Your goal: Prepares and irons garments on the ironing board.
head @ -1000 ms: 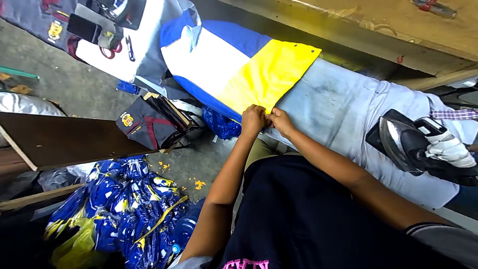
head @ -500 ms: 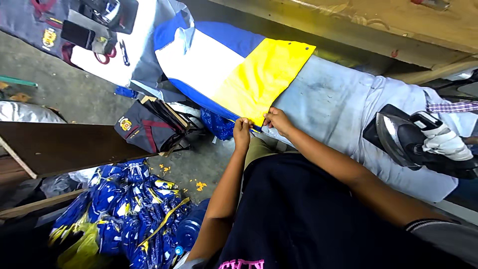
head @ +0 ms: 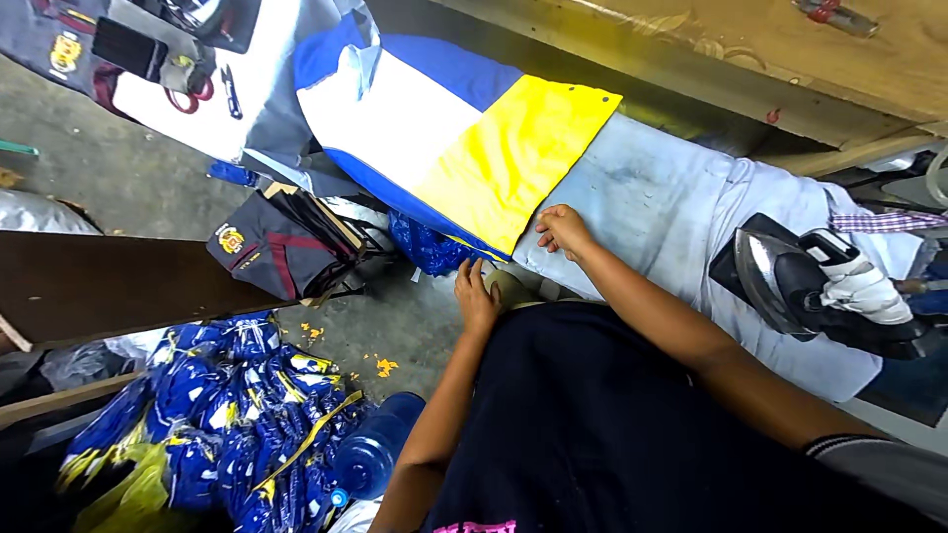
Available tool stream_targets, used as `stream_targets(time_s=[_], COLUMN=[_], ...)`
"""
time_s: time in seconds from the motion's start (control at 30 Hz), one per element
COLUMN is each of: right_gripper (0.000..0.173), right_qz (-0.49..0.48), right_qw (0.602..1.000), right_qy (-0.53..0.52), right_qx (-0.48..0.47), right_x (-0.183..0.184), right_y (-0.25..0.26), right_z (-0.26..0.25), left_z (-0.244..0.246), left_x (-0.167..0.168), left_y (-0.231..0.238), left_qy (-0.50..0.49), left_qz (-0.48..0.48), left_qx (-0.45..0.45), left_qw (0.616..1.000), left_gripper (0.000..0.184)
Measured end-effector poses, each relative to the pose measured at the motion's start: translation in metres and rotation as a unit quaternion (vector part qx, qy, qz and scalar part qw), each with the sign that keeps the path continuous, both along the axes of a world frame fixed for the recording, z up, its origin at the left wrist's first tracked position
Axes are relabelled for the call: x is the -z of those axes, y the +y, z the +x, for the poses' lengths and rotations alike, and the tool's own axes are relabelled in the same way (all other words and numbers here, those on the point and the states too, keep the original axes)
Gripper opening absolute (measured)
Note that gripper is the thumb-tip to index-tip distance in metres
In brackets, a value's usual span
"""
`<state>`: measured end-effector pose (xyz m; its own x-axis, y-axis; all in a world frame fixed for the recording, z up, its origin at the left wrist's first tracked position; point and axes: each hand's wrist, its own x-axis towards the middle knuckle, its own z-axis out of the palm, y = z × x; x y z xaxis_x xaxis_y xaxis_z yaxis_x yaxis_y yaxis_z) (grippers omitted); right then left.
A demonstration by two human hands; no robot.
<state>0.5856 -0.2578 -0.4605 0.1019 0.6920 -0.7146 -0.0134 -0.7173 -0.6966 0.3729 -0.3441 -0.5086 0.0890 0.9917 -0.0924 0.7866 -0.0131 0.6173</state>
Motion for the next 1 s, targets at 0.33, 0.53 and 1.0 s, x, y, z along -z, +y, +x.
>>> stream_targets(time_s=[0.33,0.53,1.0], right_gripper=[0.030,0.028,0.036], right_qz=[0.020,0.042,0.257], right_qw=[0.999,0.996,0.893], right_qy=[-0.040,-0.075,-0.347], right_qx=[-0.013,0.035,0.126], right_x=[0.000,-0.008,-0.065], right_y=[0.016,0.008,0.025], right_z=[0.008,0.048,0.180], left_z=[0.055,0.044,0.086], left_x=[-0.003,0.004,-0.030], left_y=[0.061,0.052,0.099], left_qy=[0.142,0.158,0.126], left_qz=[0.090,0.095,0.019], left_qx=[0.162,0.179,0.187], left_qw=[0.972,0.966,0.974], left_gripper=[0.043,0.046,0.025])
